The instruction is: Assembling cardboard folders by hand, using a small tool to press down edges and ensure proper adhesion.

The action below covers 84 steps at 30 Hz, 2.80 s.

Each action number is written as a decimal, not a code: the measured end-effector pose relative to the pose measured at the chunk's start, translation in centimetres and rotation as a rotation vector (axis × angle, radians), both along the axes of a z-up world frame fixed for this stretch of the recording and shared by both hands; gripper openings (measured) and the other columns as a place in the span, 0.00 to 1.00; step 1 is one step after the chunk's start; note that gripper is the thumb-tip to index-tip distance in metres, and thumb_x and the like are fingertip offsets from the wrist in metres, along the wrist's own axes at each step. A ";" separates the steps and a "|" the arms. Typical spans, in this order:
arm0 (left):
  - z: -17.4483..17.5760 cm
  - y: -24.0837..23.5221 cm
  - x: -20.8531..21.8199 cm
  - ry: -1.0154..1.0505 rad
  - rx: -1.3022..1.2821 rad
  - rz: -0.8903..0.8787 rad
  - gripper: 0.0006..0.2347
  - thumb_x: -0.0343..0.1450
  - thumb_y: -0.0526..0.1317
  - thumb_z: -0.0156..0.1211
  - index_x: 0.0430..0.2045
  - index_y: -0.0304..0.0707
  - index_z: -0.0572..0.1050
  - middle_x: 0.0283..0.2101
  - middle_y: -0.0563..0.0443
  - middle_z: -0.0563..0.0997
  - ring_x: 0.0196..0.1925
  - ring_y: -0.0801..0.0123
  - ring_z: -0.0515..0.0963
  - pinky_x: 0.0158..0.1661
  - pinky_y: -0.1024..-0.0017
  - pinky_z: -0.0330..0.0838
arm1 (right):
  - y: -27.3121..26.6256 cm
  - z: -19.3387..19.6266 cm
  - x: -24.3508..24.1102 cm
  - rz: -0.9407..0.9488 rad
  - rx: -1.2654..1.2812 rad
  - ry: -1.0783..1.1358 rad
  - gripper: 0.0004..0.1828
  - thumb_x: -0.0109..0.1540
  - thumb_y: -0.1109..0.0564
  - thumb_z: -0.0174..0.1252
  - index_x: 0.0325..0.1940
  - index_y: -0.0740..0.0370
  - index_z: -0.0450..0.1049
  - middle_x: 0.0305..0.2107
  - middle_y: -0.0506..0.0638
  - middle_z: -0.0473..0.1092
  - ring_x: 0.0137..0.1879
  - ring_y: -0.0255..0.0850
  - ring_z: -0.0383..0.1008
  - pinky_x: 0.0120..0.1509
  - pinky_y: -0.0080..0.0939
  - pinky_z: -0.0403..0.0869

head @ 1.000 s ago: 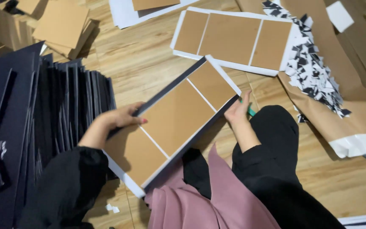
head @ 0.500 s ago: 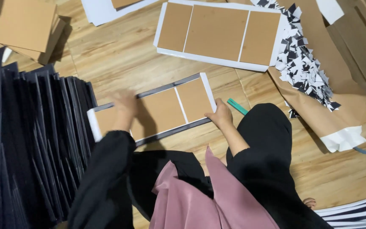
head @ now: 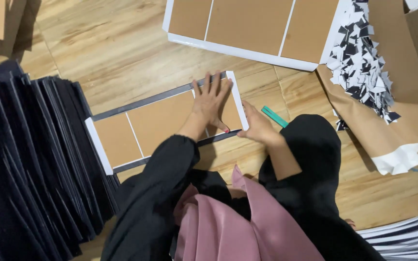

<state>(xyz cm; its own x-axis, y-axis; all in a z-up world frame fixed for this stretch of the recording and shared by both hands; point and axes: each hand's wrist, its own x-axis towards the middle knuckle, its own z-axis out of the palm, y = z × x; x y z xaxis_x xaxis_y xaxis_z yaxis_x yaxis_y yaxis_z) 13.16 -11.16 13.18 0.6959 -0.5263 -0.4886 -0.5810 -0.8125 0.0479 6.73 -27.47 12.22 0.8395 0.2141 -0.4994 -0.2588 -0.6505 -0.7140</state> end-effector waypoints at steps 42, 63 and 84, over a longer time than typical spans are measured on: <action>-4.3 0.0 -1.6 -0.040 0.012 0.166 0.53 0.44 0.66 0.65 0.62 0.50 0.43 0.67 0.53 0.35 0.67 0.49 0.36 0.59 0.45 0.47 | 0.6 -5.2 0.0 0.130 -0.503 -0.521 0.16 0.56 0.58 0.52 0.48 0.59 0.67 0.29 0.53 0.64 0.39 0.50 0.68 0.38 0.50 0.71; -4.8 0.7 -2.2 -0.128 -0.061 0.219 0.63 0.39 0.68 0.66 0.61 0.39 0.32 0.66 0.40 0.38 0.68 0.55 0.39 0.61 0.53 0.46 | 1.5 -5.7 3.0 0.352 -0.552 -0.700 0.22 0.57 0.63 0.42 0.55 0.54 0.64 0.29 0.51 0.62 0.36 0.46 0.67 0.38 0.43 0.69; -8.3 -3.3 -3.2 -0.567 -0.427 -0.171 0.37 0.50 0.51 0.70 0.54 0.58 0.60 0.59 0.50 0.59 0.61 0.50 0.57 0.54 0.38 0.50 | -2.2 -5.6 -7.4 0.236 -0.369 0.287 0.22 0.51 0.52 0.58 0.47 0.43 0.60 0.40 0.53 0.68 0.50 0.51 0.69 0.56 0.48 0.68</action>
<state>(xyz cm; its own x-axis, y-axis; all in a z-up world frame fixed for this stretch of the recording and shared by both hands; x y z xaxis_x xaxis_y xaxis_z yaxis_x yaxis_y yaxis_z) 9.98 -14.43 4.87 0.6718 -0.7146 0.1951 -0.7279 -0.6857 -0.0054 -0.67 -29.62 6.58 0.6078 0.1474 -0.7803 -0.2260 -0.9099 -0.3479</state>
